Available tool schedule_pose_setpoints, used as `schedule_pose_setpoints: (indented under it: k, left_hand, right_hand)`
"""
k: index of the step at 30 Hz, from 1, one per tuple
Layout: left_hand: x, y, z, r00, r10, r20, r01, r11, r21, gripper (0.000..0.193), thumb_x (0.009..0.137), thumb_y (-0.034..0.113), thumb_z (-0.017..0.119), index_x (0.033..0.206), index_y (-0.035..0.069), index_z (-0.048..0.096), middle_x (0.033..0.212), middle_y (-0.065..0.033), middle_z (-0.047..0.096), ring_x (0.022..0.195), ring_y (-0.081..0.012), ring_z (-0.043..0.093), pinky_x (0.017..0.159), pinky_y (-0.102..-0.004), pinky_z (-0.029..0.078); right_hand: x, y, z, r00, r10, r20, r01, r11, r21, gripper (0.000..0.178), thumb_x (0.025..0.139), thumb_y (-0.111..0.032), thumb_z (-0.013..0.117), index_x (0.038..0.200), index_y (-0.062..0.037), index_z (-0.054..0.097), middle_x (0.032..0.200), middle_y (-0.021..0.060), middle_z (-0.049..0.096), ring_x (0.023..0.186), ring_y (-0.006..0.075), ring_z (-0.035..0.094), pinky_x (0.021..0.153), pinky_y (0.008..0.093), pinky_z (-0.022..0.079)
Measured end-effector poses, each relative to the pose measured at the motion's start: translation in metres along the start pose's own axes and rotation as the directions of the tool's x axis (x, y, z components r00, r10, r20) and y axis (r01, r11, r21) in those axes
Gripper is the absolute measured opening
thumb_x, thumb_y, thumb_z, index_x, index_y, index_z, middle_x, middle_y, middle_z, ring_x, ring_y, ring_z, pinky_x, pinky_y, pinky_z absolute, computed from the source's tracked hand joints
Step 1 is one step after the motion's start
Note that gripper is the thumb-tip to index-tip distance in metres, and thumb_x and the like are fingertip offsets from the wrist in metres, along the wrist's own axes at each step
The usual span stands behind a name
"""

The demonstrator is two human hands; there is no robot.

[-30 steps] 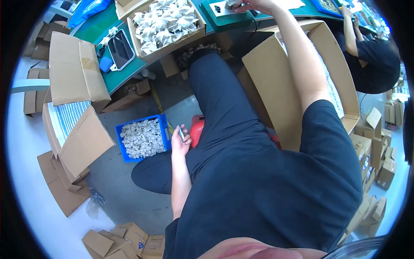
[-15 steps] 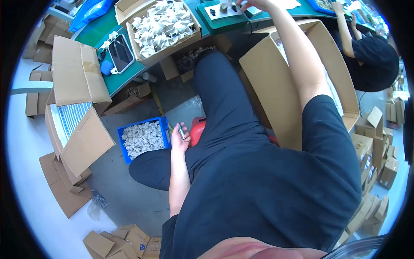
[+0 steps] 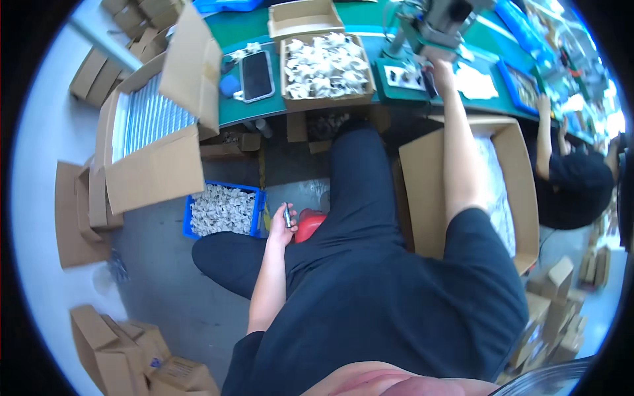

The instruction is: Assemble small electronic or mechanical parts using a manual benchtop press and sorting components into boxes.

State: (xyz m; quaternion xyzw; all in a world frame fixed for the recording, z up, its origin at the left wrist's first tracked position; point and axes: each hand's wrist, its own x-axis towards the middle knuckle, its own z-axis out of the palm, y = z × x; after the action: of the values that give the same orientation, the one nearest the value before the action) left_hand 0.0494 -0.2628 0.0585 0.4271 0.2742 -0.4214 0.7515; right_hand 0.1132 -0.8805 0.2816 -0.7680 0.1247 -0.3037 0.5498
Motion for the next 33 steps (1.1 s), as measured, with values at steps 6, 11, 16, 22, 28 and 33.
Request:
schedule_pose_setpoints:
  k: [6, 11, 16, 22, 28, 33]
  left_hand:
    - [0.003, -0.004, -0.002, 0.998, -0.052, -0.021, 0.052, 0.999, 0.007, 0.027, 0.102, 0.042, 0.055, 0.112, 0.017, 0.060, 0.082, 0.0005, 0.060, 0.054, -0.0107, 0.047, 0.045, -0.0259, 0.034]
    - [0.009, -0.003, -0.009, 0.999, -0.026, -0.030, 0.026, 1.000, 0.002, 0.029, 0.102, 0.042, 0.055, 0.112, 0.016, 0.059, 0.082, -0.0003, 0.061, 0.054, -0.0105, 0.048, 0.044, -0.0264, 0.034]
    - [-0.004, 0.000, 0.002, 0.999, 0.018, -0.034, -0.018, 1.000, -0.005, 0.031, 0.101, 0.040, 0.056, 0.114, 0.013, 0.061, 0.081, -0.0007, 0.061, 0.053, -0.0095, 0.048, 0.043, -0.0252, 0.034]
    - [-0.012, -0.009, 0.012, 0.997, 0.005, 0.081, -0.017, 0.989, 0.148, 0.032, 0.102, 0.036, 0.055, 0.114, 0.007, 0.064, 0.078, -0.0009, 0.061, 0.052, -0.0076, 0.048, 0.042, -0.0228, 0.032]
    - [-0.043, 0.006, 0.032, 0.986, 0.021, 0.163, -0.037, 0.994, 0.099, 0.034, 0.104, 0.032, 0.052, 0.117, 0.002, 0.064, 0.080, -0.0014, 0.063, 0.052, -0.0068, 0.048, 0.042, -0.0219, 0.033]
    - [-0.086, 0.027, 0.074, 0.792, 0.054, 0.608, -0.090, 0.995, 0.030, 0.035, 0.107, 0.026, 0.048, 0.118, -0.004, 0.061, 0.084, -0.0059, 0.066, 0.052, -0.0069, 0.046, 0.044, -0.0223, 0.033]
  right_hand:
    - [-0.056, -0.076, 0.016, 0.969, -0.135, 0.207, 0.187, 0.949, -0.254, 0.043, 0.090, -0.008, 0.073, 0.130, 0.0013, 0.062, 0.104, 0.0053, 0.069, 0.091, 0.0134, 0.064, 0.081, 0.0288, 0.053]
    - [-0.060, -0.071, 0.050, 0.909, -0.151, -0.390, 0.070, 0.974, -0.214, 0.040, 0.086, -0.010, 0.078, 0.123, 0.0017, 0.067, 0.108, 0.0070, 0.071, 0.098, 0.0149, 0.064, 0.088, 0.0325, 0.051]
    - [-0.116, -0.112, 0.124, 0.656, -0.753, -0.055, 0.594, 0.559, -0.578, 0.042, 0.078, -0.013, 0.083, 0.116, 0.0010, 0.071, 0.105, 0.0182, 0.071, 0.097, 0.0337, 0.066, 0.090, 0.0398, 0.051]
    - [-0.040, -0.190, 0.189, 0.861, -0.469, 0.197, 0.500, 0.710, -0.497, 0.041, 0.088, -0.025, 0.077, 0.121, -0.0020, 0.070, 0.110, 0.0163, 0.072, 0.106, 0.0301, 0.066, 0.096, 0.0371, 0.050]
    - [-0.057, -0.210, 0.162, 0.873, -0.395, 0.285, 0.455, 0.870, -0.189, 0.035, 0.095, -0.024, 0.071, 0.120, -0.0003, 0.070, 0.110, 0.0123, 0.073, 0.103, 0.0199, 0.067, 0.092, 0.0310, 0.051]
    - [-0.140, -0.186, 0.147, 0.848, 0.035, 0.529, 0.079, 0.978, -0.192, 0.028, 0.094, -0.017, 0.072, 0.116, 0.0001, 0.070, 0.100, 0.0087, 0.071, 0.097, 0.0157, 0.066, 0.086, 0.0297, 0.053]
